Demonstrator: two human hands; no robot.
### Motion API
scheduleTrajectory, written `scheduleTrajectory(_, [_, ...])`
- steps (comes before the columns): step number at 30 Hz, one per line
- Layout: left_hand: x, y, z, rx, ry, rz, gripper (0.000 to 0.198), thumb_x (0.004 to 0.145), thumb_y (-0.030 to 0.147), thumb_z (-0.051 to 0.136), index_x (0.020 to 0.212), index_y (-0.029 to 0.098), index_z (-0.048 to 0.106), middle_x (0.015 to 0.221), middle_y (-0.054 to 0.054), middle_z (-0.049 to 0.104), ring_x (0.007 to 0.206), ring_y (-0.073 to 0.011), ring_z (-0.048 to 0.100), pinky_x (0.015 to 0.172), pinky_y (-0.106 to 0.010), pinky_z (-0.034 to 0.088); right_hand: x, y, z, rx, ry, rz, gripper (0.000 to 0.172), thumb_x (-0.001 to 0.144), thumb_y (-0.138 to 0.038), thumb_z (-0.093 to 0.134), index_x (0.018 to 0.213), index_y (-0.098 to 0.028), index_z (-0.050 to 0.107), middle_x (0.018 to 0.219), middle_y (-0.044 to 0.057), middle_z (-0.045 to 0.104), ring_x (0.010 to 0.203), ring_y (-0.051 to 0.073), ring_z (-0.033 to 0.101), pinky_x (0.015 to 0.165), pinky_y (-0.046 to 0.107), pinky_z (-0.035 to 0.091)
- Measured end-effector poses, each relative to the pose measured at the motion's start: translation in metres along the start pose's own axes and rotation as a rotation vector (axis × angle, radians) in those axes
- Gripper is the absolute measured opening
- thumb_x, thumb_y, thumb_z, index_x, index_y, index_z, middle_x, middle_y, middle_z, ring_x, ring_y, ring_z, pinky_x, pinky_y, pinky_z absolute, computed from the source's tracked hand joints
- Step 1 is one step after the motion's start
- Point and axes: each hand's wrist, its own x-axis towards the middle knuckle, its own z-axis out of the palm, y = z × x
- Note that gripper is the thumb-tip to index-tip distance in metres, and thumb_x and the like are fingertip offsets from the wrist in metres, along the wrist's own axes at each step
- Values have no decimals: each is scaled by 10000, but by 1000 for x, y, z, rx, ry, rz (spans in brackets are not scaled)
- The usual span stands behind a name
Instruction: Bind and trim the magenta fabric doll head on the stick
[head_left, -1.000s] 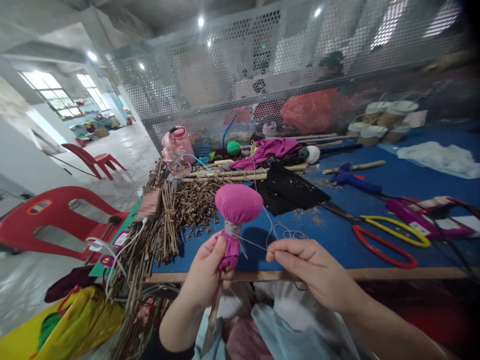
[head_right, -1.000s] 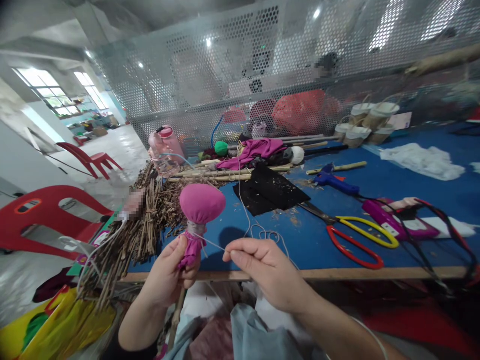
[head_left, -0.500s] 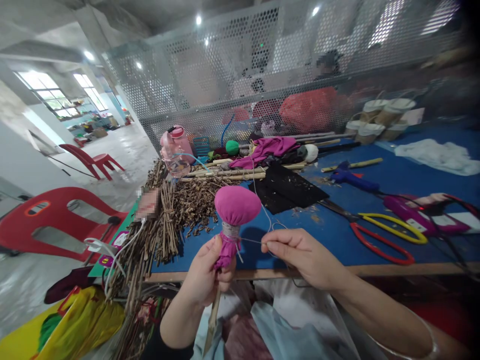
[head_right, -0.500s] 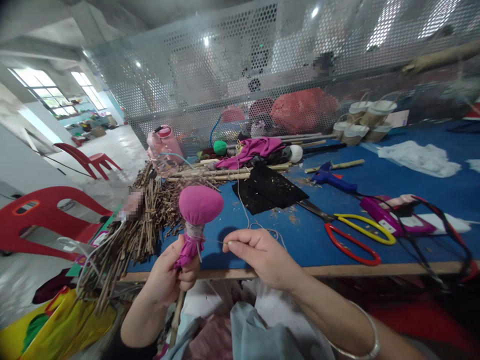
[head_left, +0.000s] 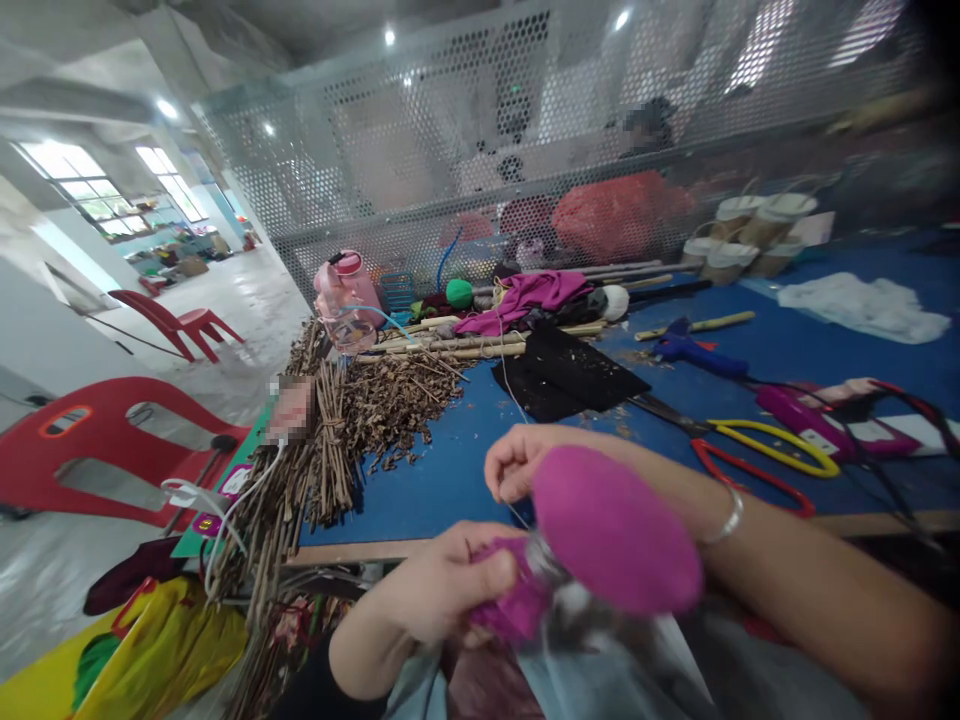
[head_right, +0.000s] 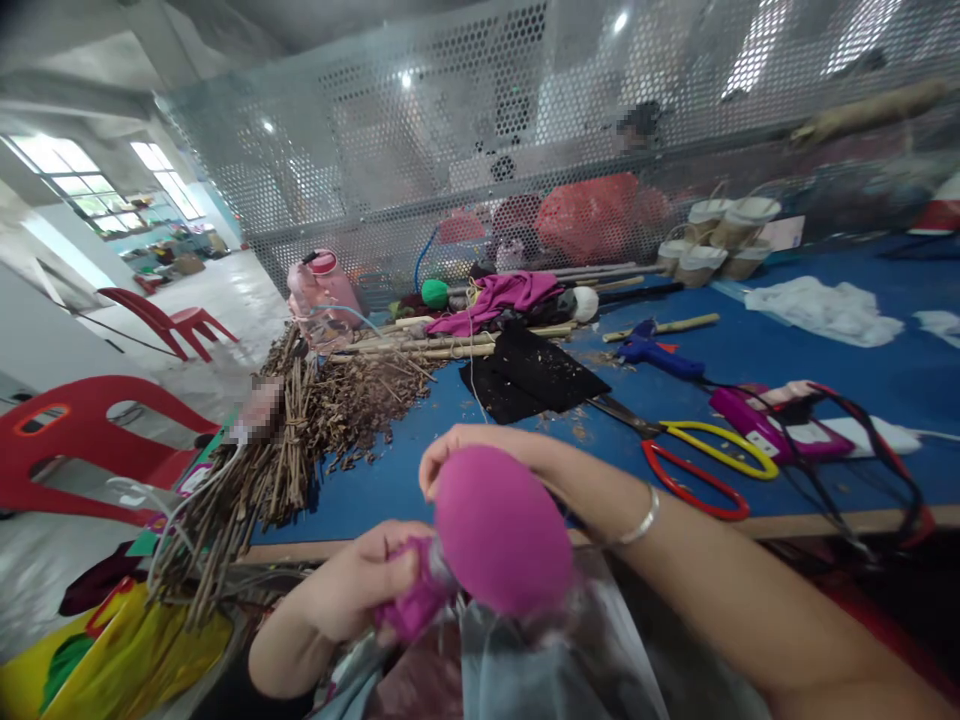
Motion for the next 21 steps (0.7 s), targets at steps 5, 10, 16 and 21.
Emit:
scheduleTrajectory(5, [1,12,4,515,172,166,342,864,404,539,1043,150,683,920,-66,667,831,-186,570,806,-275,419,13,-44,-39,-619,-338,39,220,758,-310,626,639,-143,706,505,-21,563,458,83,419,474,220,297])
scheduleTrajectory(10, [2,8,0,871,453,213,304,880,334,504,1106,198,655,842,-30,683,713,-172,565,661,-225,395,-14,-87,-45,-958,-78,16,156,754,-207,600,715,-209,751,630,21,673,518,131,533,501,253,291])
scheduleTrajectory(16, [8,-2,-6,1025,638,257,379,855,340,537,1213,237,606,887,-83,701,747,-215,615,678,-246,408,-48,-89,-18,-1057,58,70,190,761,-250,608,586,-204,665,550,55,631,448,145,482,489,283,212])
scheduleTrajectory(21, [10,-2,-13,986,788,343,399,821,325,582,1212,253,612,913,-85,705,746,-216,618,699,-261,429,-70,-77,10,-756,18,-7,256,869,-227,474,647,-197,595,558,15,593,480,125,478,488,266,244])
